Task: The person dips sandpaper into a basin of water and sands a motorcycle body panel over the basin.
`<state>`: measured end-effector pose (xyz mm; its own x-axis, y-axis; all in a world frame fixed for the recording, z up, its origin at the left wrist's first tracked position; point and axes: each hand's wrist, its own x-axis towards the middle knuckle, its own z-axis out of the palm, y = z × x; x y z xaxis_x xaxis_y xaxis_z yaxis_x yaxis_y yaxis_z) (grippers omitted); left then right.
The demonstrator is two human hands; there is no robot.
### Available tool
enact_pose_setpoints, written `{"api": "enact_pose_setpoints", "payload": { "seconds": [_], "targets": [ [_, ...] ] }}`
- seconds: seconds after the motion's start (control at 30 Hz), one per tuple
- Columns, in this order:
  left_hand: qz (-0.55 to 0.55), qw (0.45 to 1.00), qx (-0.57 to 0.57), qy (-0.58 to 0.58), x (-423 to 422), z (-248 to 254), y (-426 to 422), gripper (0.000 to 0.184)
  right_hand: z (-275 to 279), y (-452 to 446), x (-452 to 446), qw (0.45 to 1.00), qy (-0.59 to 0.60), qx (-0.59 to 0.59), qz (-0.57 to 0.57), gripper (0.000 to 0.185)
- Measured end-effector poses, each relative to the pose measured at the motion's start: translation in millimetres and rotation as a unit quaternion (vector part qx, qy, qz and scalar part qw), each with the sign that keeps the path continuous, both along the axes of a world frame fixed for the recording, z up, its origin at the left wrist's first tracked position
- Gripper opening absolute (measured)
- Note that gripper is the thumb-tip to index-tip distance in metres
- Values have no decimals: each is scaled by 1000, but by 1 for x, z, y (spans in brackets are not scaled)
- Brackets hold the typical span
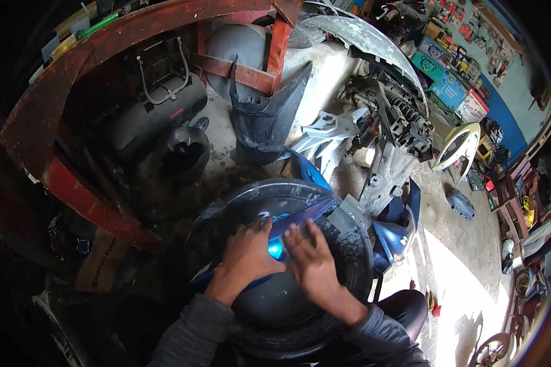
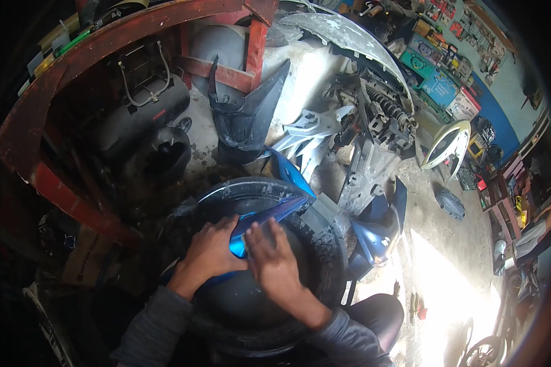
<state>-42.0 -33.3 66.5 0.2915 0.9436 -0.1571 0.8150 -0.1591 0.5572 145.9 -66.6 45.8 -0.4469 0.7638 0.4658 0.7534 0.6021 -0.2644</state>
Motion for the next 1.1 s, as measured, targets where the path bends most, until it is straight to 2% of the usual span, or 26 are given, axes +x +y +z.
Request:
{"api": "enact_pose_setpoints", "payload": {
  "seconds": [0.07, 0.13, 0.17, 0.2, 0.27, 0.33, 0.37, 0.5, 0.6, 0.63, 0.67, 0.73, 0.8, 0.87, 1.0, 1.07, 1.1],
  "targets": [
    [24, 999, -19, 44, 5, 0, -5, 109, -4, 7, 2, 1000, -3, 1, 8, 55],
    [21, 998, -33, 38, 5, -5, -4, 111, 2, 20, 9, 999, -19, 2, -29, 53],
    [19, 999, -39, 32, 6, -4, -1, 113, 4, 17, 6, 996, -82, 30, -16, 53],
    [20, 999, -36, 31, 6, -3, -1, 113, 1, 5, 0, 999, -28, 1, -21, 52],
    [21, 998, -46, 42, 7, -2, -2, 114, -4, -2, -4, 1000, -7, 7, -16, 52],
    [21, 998, -49, 41, 6, -4, 1, 115, -8, 18, 8, 993, -108, 49, -22, 56],
    [21, 998, -52, 40, 7, -5, 1, 115, -9, 20, 9, 996, -68, 31, -54, 58],
    [22, 998, -50, 43, 7, -4, 0, 117, -7, -4, -4, 1000, -1, -2, -30, 49],
    [34, 997, -41, 62, 12, -4, -7, 118, -7, 23, 7, 997, -28, 6, -78, 51],
    [34, 996, -44, 65, 13, -3, -8, 117, -11, 23, 8, 992, -103, 42, -57, 49],
    [36, 996, -43, 68, 12, -1, -6, 117, -15, 13, 1, 997, -39, 16, -63, 45],
    [35, 996, -37, 74, 13, 1, -7, 117, -7, 3, -3, 998, -34, 10, -52, 44],
    [33, 996, -38, 79, 14, -1, -9, 116, -14, 23, 8, 992, -95, 47, -69, 49],
    [38, 995, -26, 87, 16, -1, -9, 115, -15, 16, 5, 994, -55, 23, -94, 51],
    [43, 996, -15, 83, 16, 1, -10, 113, -7, 3, 0, 998, -39, 7, -47, 49],
    [34, 995, -16, 95, 17, 2, -9, 113, -5, 20, 4, 994, -71, 18, -85, 52],
    [33, 995, -15, 96, 17, 2, -10, 113, 1, 13, 5, 990, -120, 39, -60, 52]
  ]
}}
